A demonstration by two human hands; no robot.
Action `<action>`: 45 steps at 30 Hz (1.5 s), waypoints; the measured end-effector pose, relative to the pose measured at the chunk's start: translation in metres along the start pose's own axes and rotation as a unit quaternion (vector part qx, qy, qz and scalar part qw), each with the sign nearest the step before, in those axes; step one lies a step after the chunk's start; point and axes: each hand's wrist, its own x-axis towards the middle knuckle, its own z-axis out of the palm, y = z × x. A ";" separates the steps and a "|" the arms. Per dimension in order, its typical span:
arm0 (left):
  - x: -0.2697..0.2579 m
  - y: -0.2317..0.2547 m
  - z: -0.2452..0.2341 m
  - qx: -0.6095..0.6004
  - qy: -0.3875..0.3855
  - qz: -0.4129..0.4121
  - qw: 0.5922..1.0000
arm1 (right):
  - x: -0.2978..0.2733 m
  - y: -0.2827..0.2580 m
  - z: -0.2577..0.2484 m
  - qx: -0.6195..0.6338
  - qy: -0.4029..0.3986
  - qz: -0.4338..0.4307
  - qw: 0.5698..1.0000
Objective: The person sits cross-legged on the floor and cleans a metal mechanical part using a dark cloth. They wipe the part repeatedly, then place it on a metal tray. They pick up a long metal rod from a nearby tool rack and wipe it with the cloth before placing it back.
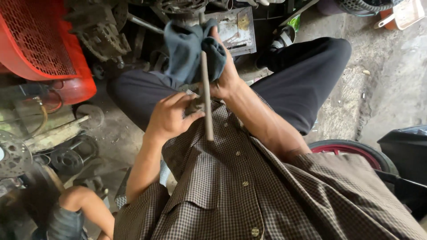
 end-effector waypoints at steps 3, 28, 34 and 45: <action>0.002 -0.007 0.006 -0.032 0.043 0.006 0.999 | 0.006 0.003 -0.023 0.009 -0.051 0.002 0.999; -0.031 -0.015 -0.011 -0.364 -0.064 -0.036 0.928 | 0.051 -0.048 -0.129 -0.152 0.238 -0.376 0.882; -0.034 -0.021 -0.006 -0.378 -0.028 -0.045 0.924 | 0.007 -0.037 -0.178 -0.318 0.069 -0.530 0.783; -0.010 -0.002 0.016 -0.493 -0.016 -0.135 0.859 | 0.001 0.000 -0.079 -0.638 -0.080 -0.611 0.463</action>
